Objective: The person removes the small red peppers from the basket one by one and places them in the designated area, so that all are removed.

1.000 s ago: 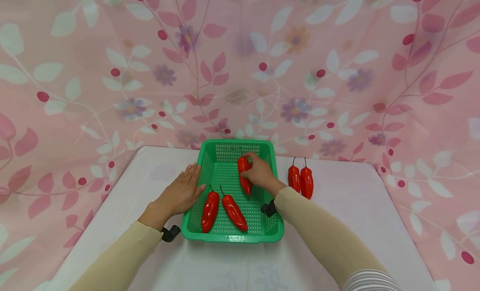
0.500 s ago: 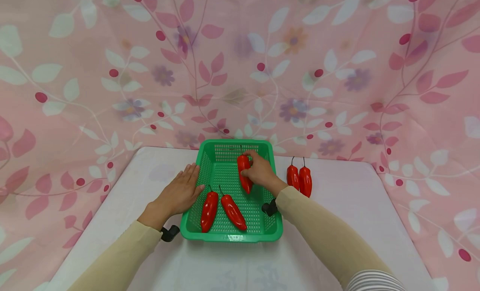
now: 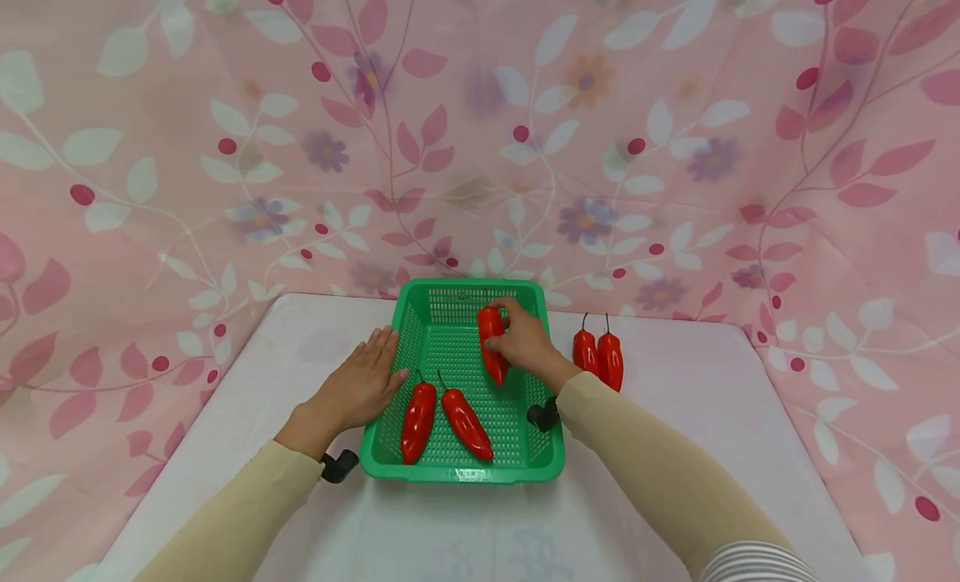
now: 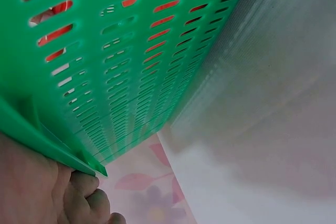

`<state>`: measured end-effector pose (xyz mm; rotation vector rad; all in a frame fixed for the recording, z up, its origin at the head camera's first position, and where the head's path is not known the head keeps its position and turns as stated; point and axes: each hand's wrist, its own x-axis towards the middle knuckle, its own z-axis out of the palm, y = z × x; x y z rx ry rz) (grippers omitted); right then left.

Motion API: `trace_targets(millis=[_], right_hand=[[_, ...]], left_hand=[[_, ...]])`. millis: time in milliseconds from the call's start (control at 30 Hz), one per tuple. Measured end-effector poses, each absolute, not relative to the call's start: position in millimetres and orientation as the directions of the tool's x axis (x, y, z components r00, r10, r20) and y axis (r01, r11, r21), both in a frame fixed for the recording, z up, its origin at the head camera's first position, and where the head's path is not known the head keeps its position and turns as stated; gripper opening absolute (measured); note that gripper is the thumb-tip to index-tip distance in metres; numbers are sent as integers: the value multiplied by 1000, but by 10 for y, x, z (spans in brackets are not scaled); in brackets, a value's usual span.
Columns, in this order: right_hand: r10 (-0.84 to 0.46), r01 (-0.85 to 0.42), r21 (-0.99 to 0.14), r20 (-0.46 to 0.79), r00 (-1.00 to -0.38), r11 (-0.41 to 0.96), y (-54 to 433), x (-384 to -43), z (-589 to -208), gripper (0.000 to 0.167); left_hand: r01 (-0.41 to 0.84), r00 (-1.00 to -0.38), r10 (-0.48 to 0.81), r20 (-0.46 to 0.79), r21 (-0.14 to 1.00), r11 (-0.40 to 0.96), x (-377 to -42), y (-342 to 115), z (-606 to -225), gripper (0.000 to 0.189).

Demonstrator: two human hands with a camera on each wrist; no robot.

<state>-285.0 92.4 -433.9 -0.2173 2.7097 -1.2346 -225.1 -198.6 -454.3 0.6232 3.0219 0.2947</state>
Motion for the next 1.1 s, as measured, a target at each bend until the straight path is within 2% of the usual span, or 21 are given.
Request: trace_targets(millis=[633,1100], right_hand=[[-192,-82,-760,-58,-980,645,1008,-2802,-4249,68],[-179,-103,-748,-21,-984,655,1062,-2775,-4201,62]], left_hand=[[387,-918,396,-11,195,901,-2234,-1981,-4510,76],[372,-922,386,-31,209,904,-2238,-1980,-4526,77]])
